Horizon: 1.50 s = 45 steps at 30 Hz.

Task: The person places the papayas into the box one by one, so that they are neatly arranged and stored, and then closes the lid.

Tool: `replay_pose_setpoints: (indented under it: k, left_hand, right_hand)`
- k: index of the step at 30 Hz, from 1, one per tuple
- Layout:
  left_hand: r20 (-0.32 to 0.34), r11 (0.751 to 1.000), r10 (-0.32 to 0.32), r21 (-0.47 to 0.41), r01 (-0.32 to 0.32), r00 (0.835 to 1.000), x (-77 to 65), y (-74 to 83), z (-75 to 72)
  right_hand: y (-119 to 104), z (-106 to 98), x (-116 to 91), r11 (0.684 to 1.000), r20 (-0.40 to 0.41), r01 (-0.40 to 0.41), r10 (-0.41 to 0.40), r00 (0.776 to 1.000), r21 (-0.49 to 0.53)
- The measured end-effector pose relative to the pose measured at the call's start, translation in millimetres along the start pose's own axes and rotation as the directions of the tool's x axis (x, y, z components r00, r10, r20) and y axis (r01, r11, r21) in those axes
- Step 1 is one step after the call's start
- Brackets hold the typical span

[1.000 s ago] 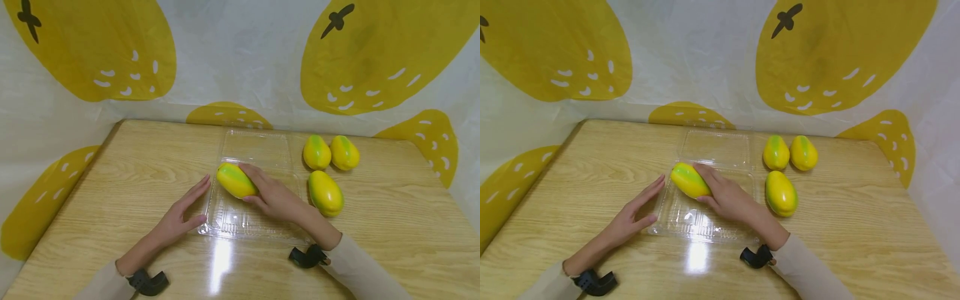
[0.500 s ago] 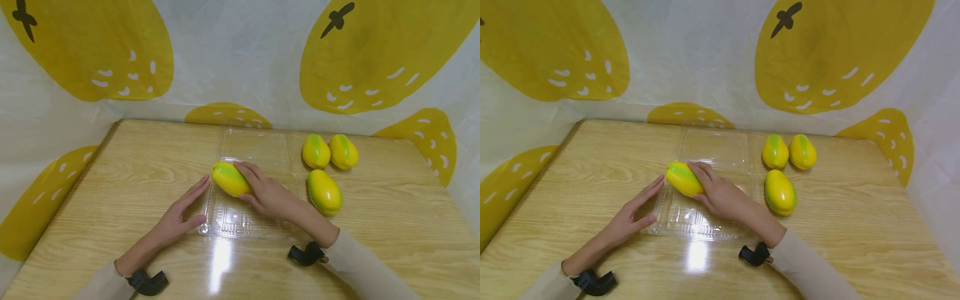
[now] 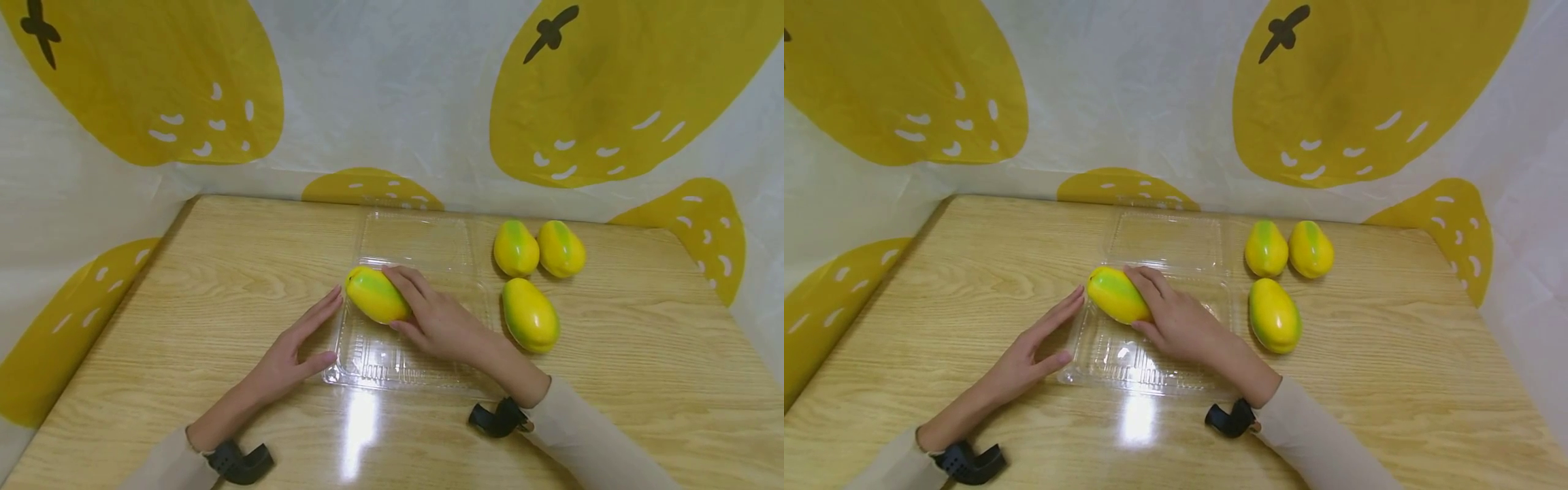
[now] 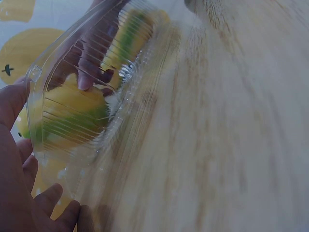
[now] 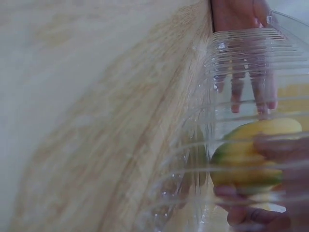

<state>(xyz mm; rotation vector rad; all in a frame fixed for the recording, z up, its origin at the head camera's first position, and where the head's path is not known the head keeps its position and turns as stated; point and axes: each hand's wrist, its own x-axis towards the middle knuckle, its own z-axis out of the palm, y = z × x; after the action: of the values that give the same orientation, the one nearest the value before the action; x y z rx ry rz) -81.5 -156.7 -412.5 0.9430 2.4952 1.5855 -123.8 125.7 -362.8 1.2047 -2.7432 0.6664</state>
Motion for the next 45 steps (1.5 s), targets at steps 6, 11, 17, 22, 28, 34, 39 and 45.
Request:
replay_pose_setpoints:
  k: [6,11,17,22,28,34,39,45]
  left_hand:
    - [0.001,1.0,-0.007,0.014,0.007,1.0,0.3,0.3,-0.9]
    - [0.001,1.0,-0.003,-0.004,0.003,1.0,0.0,0.0,-0.4]
    - [-0.001,1.0,-0.019,-0.005,0.019,1.0,-0.5,4.4,0.1]
    - [-0.004,1.0,-0.025,-0.017,0.025,1.0,1.7,25.1,-3.1]
    - [-0.005,1.0,-0.014,0.0,0.014,1.0,2.3,26.0,-3.3]
    - [-0.003,1.0,-0.013,0.024,0.013,1.0,-0.5,2.7,0.0]
    - [0.001,1.0,-0.006,0.01,0.006,1.0,-1.0,-1.1,-0.4]
    - [0.004,1.0,-0.008,0.023,0.008,1.0,-0.4,-2.0,-1.3]
  right_hand:
    - [1,1,1,1.0,-0.008,0.01,-0.01,1.0,-0.004]
    - [2,1,0,1.0,-0.011,0.012,-0.012,1.0,-0.004]
    - [2,1,0,1.0,-0.018,0.013,-0.013,1.0,0.0]
    - [1,1,1,1.0,-0.014,0.009,-0.009,1.0,0.004]
    - [1,-2,-1,1.0,-0.017,-0.003,0.003,1.0,0.013]
    - [1,-5,-1,1.0,-0.015,-0.008,0.008,1.0,0.009]
    - [2,-11,-5,0.997,-0.001,-0.032,0.032,0.999,0.063]
    - [5,-18,-12,0.992,-0.009,-0.057,0.058,0.998,0.114]
